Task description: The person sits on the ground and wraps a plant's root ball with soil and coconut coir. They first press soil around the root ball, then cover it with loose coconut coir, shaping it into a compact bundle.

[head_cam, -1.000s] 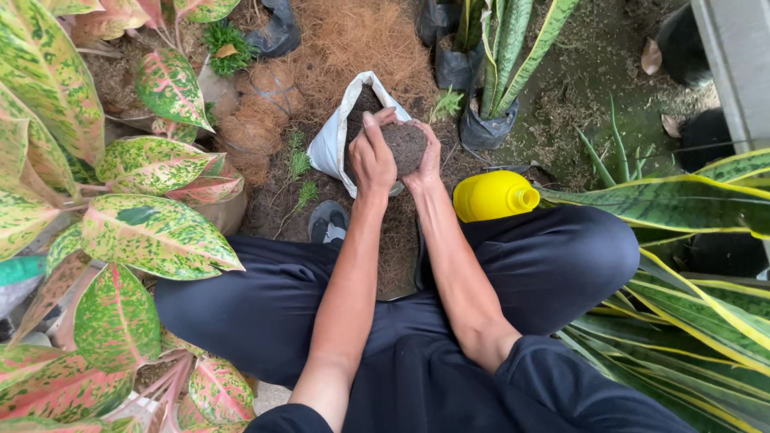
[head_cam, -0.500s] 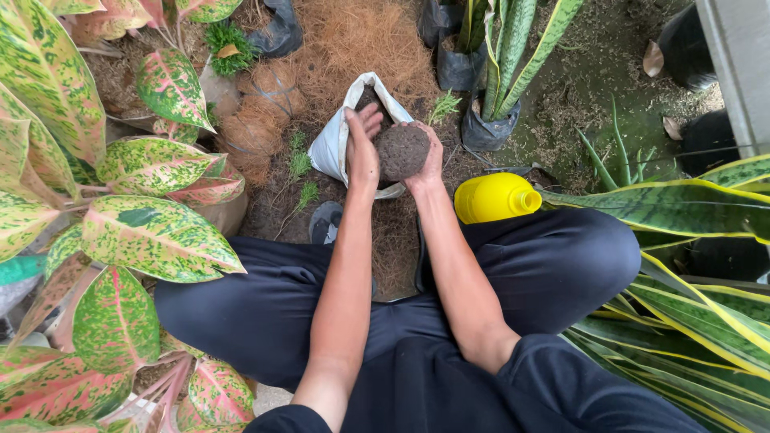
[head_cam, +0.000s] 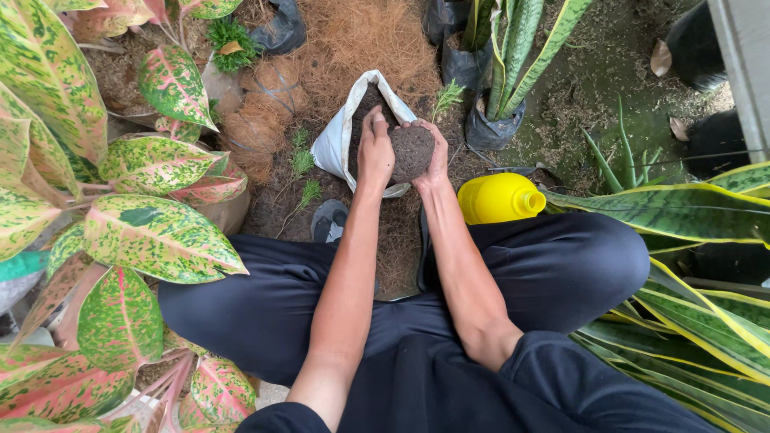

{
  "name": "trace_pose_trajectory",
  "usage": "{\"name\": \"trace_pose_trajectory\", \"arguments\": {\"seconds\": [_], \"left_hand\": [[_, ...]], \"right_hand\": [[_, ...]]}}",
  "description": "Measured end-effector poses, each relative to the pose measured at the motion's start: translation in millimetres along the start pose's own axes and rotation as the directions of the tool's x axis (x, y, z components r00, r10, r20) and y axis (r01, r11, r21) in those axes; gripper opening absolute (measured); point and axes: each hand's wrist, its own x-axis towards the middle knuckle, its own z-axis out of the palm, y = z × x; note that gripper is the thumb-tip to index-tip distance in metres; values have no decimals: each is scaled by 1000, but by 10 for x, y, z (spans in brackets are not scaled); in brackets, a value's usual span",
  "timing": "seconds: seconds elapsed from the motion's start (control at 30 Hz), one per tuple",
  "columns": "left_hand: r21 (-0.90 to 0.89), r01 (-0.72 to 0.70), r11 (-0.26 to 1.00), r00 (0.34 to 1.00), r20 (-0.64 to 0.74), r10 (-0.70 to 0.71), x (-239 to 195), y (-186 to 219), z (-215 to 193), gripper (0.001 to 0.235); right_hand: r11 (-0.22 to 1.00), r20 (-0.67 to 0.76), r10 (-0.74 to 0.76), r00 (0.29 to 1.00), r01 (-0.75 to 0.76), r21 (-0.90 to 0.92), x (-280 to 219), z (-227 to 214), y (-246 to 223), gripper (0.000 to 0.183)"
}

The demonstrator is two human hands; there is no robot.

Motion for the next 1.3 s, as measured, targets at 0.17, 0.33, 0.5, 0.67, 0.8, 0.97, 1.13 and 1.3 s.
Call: {"name": "trace_pose_trajectory", "arguments": {"seconds": [0.17,0.33,0.5,0.67,0.8,0.97,1.13,1.3], "left_hand": [[-393,192,899,981,73,-177,-30,193,-141,78],[-90,50,995,999,16,-49,-125,343,-120,76],[36,-3,999,1000,3,3,-165,200,-9,67],[22,14,1000,1000,24,-15,-68,164,-2,65],[-255,-148,956,987,16,157,-143,391,-116,64],[360,-640,679,760,164,629,-540,789,-158,41],[352,-645,678,713,-43,700,-664,890,-1,16],[360,-660,660,659,-146,738,-705,782,17,10]], "right_hand": [[1000,-42,-13,999,13,8,-16,91,41,16],[999,-11,-41,999,41,32,10,108,51,15],[988,16,-109,994,110,-108,-28,50,-8,15],[993,66,-65,996,71,-97,9,81,-82,14],[999,-32,-28,999,28,17,105,8,-43,17],[967,-76,-117,990,96,-236,198,-290,-11,25],[965,28,-199,980,201,-167,367,-594,-53,16],[937,11,-149,989,145,-318,261,-664,8,15]]}}
